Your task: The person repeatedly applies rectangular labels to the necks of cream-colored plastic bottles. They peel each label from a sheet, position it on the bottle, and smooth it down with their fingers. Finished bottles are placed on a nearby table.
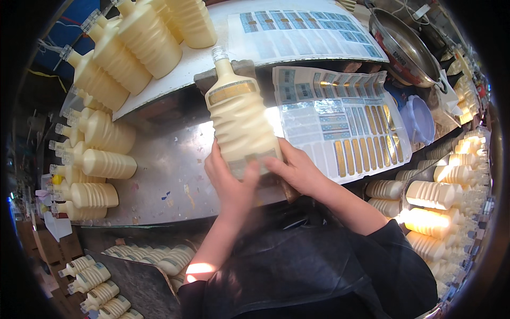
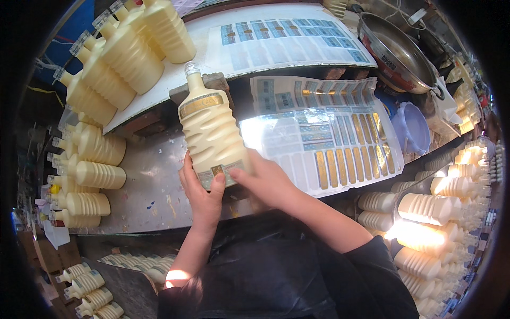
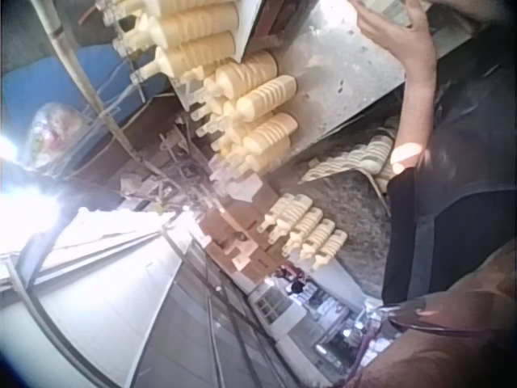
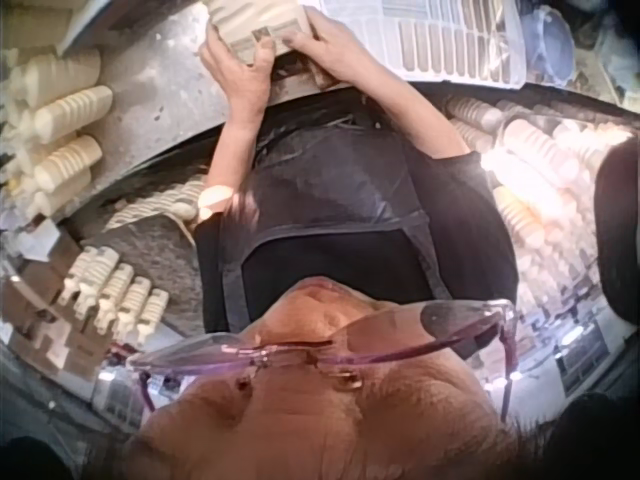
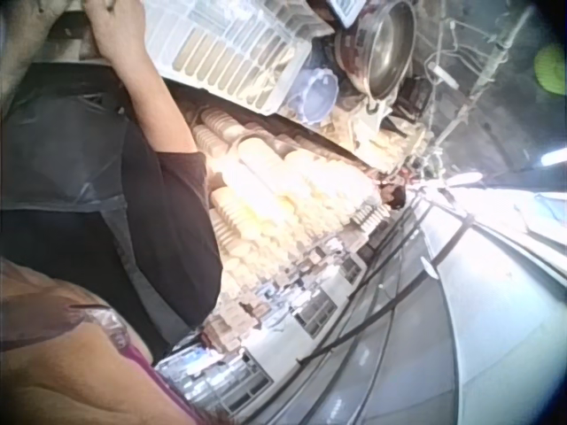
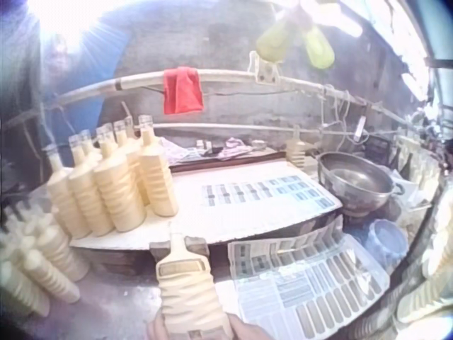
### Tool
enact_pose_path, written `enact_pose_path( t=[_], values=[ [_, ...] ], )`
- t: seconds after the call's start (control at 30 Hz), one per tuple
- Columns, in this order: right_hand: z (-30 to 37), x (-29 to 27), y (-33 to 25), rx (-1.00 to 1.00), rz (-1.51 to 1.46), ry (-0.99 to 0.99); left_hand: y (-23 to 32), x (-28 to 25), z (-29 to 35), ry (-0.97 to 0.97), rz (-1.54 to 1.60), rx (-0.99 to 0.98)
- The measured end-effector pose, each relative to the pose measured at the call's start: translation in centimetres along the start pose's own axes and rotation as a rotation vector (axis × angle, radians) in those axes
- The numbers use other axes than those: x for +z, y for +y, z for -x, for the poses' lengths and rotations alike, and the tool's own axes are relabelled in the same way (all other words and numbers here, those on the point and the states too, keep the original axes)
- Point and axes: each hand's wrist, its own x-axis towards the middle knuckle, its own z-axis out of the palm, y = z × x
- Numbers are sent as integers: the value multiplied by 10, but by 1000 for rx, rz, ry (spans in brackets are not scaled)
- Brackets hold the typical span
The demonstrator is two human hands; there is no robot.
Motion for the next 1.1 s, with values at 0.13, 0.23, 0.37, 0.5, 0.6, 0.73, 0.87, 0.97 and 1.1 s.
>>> enact_pose_path(
  t=[0.13, 0.23, 0.37, 0.5, 0.6, 0.73, 0.87, 0.97, 1.1],
  values=[
    [-1, -8, 0, -13, -56, -41, 2, -1, 0, -11, 65, -49],
    [-10, -16, -7, -11, 61, -48, -2, -3, -4, 16, 200, -111],
    [-10, -6, -45, 162, 453, -20, -5, 4, -6, 33, 75, -134],
    [-8, -4, -22, 80, 190, 30, 5, 6, -6, 35, 62, -136],
    [-8, -1, -11, 25, 122, 49, 8, 5, -6, 35, 38, -120],
    [-12, -12, -11, 26, 154, -12, -2, 2, -4, -10, 4, -101],
    [-11, -12, -30, 114, 287, -74, -8, 0, -2, -11, 8, -54],
    [-6, -9, -13, 2, 152, -13, -6, 0, -3, -21, 19, -36],
    [-5, -6, -8, 3, 88, -8, -9, 0, -3, -1, 72, -1]
  ],
)
